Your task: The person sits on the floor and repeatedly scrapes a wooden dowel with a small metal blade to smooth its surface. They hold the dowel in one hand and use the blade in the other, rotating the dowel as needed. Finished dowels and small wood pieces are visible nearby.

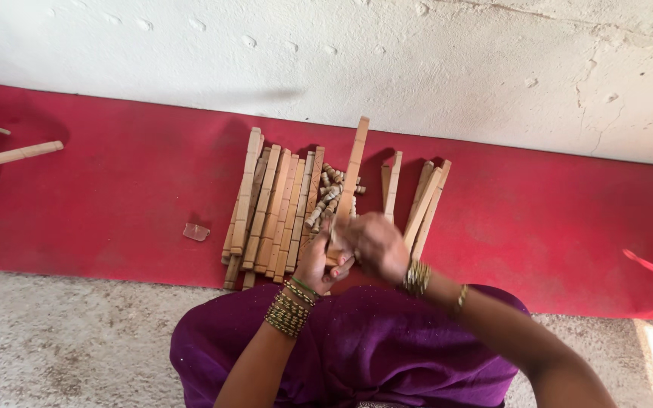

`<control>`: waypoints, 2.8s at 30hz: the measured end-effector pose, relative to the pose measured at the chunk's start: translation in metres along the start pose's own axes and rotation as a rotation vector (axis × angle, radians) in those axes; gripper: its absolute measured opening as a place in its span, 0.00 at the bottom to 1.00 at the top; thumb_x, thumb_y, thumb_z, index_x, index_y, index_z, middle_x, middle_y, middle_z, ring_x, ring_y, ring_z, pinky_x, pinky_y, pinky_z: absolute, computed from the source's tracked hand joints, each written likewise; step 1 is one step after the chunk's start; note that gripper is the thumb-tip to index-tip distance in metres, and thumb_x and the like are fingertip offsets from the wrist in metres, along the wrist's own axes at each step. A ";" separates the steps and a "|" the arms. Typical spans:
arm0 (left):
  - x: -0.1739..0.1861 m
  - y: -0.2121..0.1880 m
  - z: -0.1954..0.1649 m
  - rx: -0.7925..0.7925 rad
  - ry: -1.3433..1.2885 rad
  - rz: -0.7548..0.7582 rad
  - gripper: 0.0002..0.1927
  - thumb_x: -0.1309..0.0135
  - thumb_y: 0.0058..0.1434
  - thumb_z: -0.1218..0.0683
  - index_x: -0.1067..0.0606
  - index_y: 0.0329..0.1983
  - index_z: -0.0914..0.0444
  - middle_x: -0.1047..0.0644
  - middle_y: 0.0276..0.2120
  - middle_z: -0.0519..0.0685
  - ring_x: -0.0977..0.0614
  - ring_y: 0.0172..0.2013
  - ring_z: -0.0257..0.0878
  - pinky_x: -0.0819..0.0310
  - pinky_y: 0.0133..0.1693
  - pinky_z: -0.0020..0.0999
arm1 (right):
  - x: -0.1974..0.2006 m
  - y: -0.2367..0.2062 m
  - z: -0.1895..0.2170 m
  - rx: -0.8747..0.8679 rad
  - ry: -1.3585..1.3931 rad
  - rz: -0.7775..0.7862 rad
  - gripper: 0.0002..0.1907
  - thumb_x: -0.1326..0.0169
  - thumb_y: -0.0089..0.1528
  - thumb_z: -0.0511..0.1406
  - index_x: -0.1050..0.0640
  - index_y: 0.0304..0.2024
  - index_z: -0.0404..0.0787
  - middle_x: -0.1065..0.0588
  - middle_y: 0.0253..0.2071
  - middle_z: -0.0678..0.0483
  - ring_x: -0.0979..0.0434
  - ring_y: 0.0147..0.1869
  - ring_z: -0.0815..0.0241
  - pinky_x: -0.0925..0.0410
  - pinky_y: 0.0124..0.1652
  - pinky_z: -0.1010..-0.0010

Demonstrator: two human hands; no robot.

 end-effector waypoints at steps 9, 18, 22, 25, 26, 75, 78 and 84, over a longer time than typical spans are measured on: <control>-0.031 -0.012 -0.003 -0.044 0.300 0.002 0.29 0.51 0.65 0.54 0.45 0.67 0.60 0.32 0.21 0.42 0.32 0.16 0.26 0.38 0.16 0.19 | 0.010 0.057 -0.107 -0.164 -0.332 0.104 0.02 0.42 0.60 0.34 0.20 0.35 0.47 0.23 0.29 0.57 0.26 0.29 0.69 0.31 0.21 0.81; -0.027 -0.018 -0.020 -0.084 0.405 -0.135 0.38 0.50 0.56 0.64 0.51 0.67 0.60 0.28 0.26 0.46 0.27 0.21 0.30 0.32 0.19 0.22 | 0.014 0.039 0.038 0.149 -0.051 0.128 0.14 0.43 0.58 0.40 0.23 0.42 0.38 0.25 0.34 0.55 0.23 0.31 0.66 0.26 0.26 0.79; -0.026 -0.028 -0.006 -0.042 0.349 -0.156 0.41 0.50 0.55 0.64 0.53 0.70 0.55 0.29 0.25 0.41 0.33 0.17 0.26 0.39 0.15 0.19 | -0.001 0.032 -0.028 -0.088 -0.103 0.256 0.03 0.42 0.62 0.31 0.23 0.39 0.39 0.24 0.28 0.55 0.26 0.25 0.70 0.29 0.21 0.82; -0.029 -0.031 -0.001 -0.046 0.306 -0.122 0.38 0.50 0.58 0.63 0.51 0.70 0.59 0.30 0.25 0.40 0.34 0.16 0.25 0.41 0.15 0.18 | 0.001 0.051 -0.109 -0.084 -0.505 0.233 0.12 0.44 0.57 0.27 0.20 0.41 0.46 0.24 0.27 0.56 0.28 0.26 0.70 0.32 0.17 0.86; -0.030 -0.032 0.002 -0.041 0.292 -0.107 0.37 0.50 0.59 0.63 0.51 0.70 0.59 0.31 0.24 0.40 0.35 0.16 0.24 0.42 0.15 0.17 | 0.004 0.052 -0.136 -0.162 -0.567 0.262 0.17 0.46 0.54 0.25 0.19 0.41 0.48 0.24 0.28 0.57 0.27 0.28 0.69 0.32 0.18 0.88; -0.028 -0.043 -0.056 -0.821 1.192 -0.528 0.30 0.70 0.74 0.43 0.33 0.59 0.73 0.22 0.33 0.54 0.22 0.26 0.35 0.27 0.25 0.28 | -0.026 -0.005 0.006 -0.014 -0.070 0.180 0.09 0.48 0.60 0.27 0.24 0.42 0.42 0.26 0.35 0.55 0.23 0.38 0.64 0.25 0.30 0.80; -0.031 -0.045 -0.054 -0.723 1.261 -0.590 0.25 0.66 0.71 0.47 0.34 0.60 0.70 0.21 0.29 0.51 0.22 0.22 0.35 0.28 0.23 0.28 | -0.048 -0.013 -0.094 -0.555 -0.325 0.626 0.10 0.49 0.62 0.27 0.22 0.44 0.43 0.25 0.33 0.54 0.23 0.28 0.65 0.27 0.21 0.77; -0.059 -0.050 -0.066 -0.842 1.759 -0.661 0.31 0.50 0.63 0.49 0.42 0.65 0.67 0.21 0.29 0.49 0.22 0.22 0.33 0.29 0.20 0.27 | -0.001 0.048 -0.164 -0.371 -0.544 0.207 0.13 0.49 0.61 0.25 0.22 0.42 0.46 0.25 0.35 0.57 0.25 0.34 0.68 0.28 0.25 0.82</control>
Point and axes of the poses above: each hand's wrist, its own y-axis towards the middle knuckle, its own x-axis out of the back of the hand, z = x × y, the point moved 8 cm from there along y, towards the middle knuckle
